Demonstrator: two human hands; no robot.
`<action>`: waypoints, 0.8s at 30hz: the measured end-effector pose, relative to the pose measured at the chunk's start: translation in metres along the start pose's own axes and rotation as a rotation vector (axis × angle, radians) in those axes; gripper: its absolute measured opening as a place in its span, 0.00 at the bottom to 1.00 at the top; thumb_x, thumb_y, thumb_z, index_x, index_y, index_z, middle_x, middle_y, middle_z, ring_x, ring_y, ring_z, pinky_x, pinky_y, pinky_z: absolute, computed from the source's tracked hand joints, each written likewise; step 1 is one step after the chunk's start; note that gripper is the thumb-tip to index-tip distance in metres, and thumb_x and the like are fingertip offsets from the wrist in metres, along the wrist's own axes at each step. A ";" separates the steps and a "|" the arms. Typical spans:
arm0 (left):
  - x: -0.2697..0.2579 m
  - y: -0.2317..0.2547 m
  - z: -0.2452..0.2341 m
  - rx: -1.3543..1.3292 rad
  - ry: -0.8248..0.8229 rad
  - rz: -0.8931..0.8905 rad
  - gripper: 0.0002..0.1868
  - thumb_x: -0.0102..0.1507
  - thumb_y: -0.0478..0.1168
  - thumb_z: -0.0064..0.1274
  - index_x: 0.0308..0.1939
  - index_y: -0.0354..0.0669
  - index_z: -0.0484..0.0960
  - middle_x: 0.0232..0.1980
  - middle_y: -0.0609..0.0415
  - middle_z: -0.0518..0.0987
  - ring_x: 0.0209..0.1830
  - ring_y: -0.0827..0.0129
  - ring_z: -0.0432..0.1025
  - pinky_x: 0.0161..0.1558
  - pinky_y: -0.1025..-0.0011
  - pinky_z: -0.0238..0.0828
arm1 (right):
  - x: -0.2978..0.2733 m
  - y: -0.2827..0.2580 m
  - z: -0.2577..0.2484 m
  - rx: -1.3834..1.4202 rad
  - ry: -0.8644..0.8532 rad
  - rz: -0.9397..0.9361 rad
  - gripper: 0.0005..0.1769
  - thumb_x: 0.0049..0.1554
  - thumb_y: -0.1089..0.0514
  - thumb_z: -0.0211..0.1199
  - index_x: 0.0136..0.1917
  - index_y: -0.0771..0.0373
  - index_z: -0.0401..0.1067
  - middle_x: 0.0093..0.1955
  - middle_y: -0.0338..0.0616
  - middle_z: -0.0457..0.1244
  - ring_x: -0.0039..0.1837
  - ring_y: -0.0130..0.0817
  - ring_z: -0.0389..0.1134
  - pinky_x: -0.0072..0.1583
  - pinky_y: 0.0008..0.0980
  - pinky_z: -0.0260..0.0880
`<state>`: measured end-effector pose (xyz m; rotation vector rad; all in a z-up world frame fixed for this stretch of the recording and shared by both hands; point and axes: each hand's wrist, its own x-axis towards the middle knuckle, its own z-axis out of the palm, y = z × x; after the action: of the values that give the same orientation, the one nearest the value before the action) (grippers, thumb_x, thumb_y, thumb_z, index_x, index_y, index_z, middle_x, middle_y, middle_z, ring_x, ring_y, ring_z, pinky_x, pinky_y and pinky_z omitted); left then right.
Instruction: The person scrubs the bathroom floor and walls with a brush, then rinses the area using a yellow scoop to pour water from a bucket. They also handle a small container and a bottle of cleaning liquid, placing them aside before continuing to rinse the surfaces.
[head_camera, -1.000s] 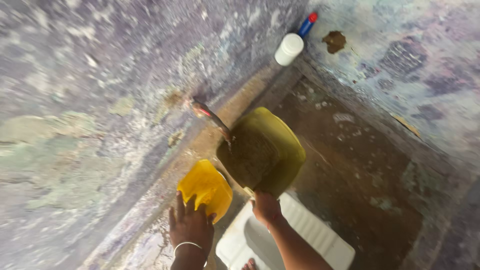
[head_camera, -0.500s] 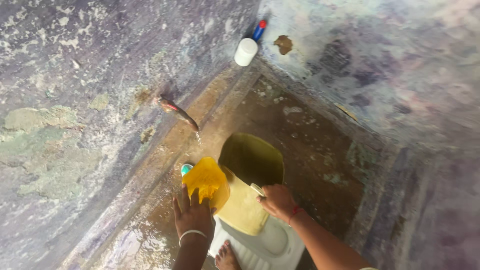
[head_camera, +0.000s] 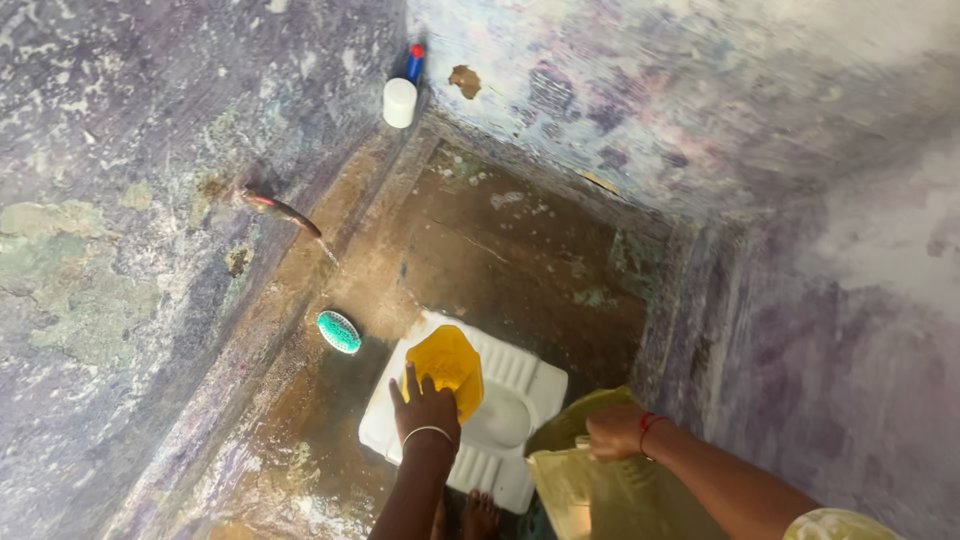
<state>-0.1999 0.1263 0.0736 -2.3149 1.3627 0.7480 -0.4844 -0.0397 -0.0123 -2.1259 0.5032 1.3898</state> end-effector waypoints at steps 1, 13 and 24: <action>-0.005 0.007 0.000 0.010 -0.008 0.021 0.18 0.68 0.49 0.49 0.61 0.50 0.78 0.78 0.47 0.59 0.84 0.48 0.35 0.77 0.40 0.26 | -0.007 0.006 0.015 0.003 0.002 0.011 0.29 0.63 0.42 0.58 0.38 0.72 0.75 0.36 0.55 0.63 0.39 0.48 0.63 0.46 0.52 0.66; -0.004 0.046 -0.003 0.119 -0.046 0.085 0.19 0.68 0.46 0.49 0.62 0.46 0.78 0.77 0.43 0.62 0.84 0.44 0.38 0.77 0.39 0.31 | -0.084 0.018 0.056 0.009 -0.081 0.151 0.27 0.59 0.39 0.62 0.45 0.68 0.77 0.46 0.53 0.68 0.50 0.50 0.70 0.55 0.52 0.70; -0.024 0.019 -0.003 0.081 -0.151 -0.062 0.21 0.68 0.48 0.52 0.63 0.47 0.79 0.76 0.43 0.65 0.84 0.45 0.40 0.78 0.41 0.32 | -0.105 -0.049 -0.002 -0.094 -0.020 0.099 0.27 0.61 0.39 0.60 0.46 0.68 0.77 0.45 0.53 0.68 0.50 0.50 0.69 0.53 0.53 0.71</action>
<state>-0.2248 0.1321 0.0896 -2.1806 1.2268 0.8151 -0.4960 -0.0011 0.0962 -2.1857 0.5523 1.5154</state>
